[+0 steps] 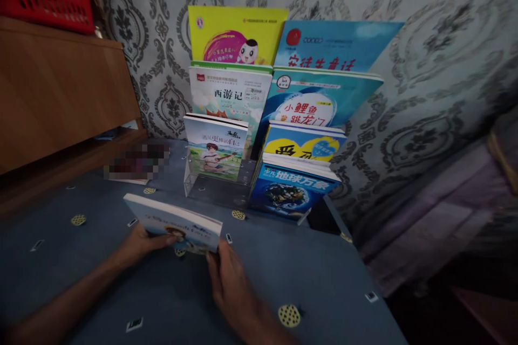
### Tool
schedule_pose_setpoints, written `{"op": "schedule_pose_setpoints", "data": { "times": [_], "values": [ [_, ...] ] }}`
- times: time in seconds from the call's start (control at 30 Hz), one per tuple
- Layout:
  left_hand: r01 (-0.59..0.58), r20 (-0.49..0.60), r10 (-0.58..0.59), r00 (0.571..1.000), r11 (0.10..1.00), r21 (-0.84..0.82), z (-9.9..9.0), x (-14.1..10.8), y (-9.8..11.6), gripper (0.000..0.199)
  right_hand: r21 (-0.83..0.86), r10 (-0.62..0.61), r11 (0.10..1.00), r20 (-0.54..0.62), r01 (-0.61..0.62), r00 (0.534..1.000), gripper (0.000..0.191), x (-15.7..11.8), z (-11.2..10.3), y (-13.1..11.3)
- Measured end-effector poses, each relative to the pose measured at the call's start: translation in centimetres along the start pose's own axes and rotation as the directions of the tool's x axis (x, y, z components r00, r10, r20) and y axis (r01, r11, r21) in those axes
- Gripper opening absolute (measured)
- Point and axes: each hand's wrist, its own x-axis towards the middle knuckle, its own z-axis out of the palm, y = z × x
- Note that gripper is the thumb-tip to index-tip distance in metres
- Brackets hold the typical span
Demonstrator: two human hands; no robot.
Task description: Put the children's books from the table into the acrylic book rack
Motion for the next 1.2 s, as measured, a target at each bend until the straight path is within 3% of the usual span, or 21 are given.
{"op": "schedule_pose_setpoints", "data": {
  "times": [0.33,0.4,0.53,0.63,0.73,0.87,1.2],
  "values": [
    [-0.05,0.005,0.05,0.999,0.998,0.047,-0.1,-0.1,0.8,0.049,0.043,0.063,0.997,-0.036,-0.062,0.997,0.029,-0.3,0.4,0.4],
    [-0.078,-0.043,0.082,0.996,0.994,0.082,0.0,0.0,0.8,0.054,0.085,0.086,0.993,-0.011,-0.085,0.996,0.029,-0.1,0.2,0.0],
    [-0.15,-0.205,0.229,0.952,0.928,0.342,-0.3,0.2,0.3,0.064,0.162,0.133,0.978,-0.003,-0.13,0.991,0.03,0.6,0.0,-0.4],
    [-0.148,-0.209,0.291,0.933,0.844,0.516,-0.4,0.1,0.2,0.062,0.214,0.152,0.966,-0.031,-0.142,0.988,0.032,1.0,0.1,-0.2],
    [-0.145,-0.184,0.298,0.937,0.808,0.572,-0.3,0.2,0.8,0.052,0.271,0.155,0.952,-0.04,-0.138,0.987,0.032,1.6,0.2,0.1],
    [-0.225,-0.122,0.331,0.936,0.827,0.515,0.0,1.3,2.1,0.046,0.311,0.167,0.94,-0.062,-0.14,0.984,0.03,2.7,-0.1,-0.2],
    [-0.334,-0.072,0.368,0.927,0.898,0.285,0.4,6.0,4.3,0.057,0.323,0.167,0.941,-0.166,-0.106,0.972,0.026,6.8,-2.2,-0.9]
  ]
}}
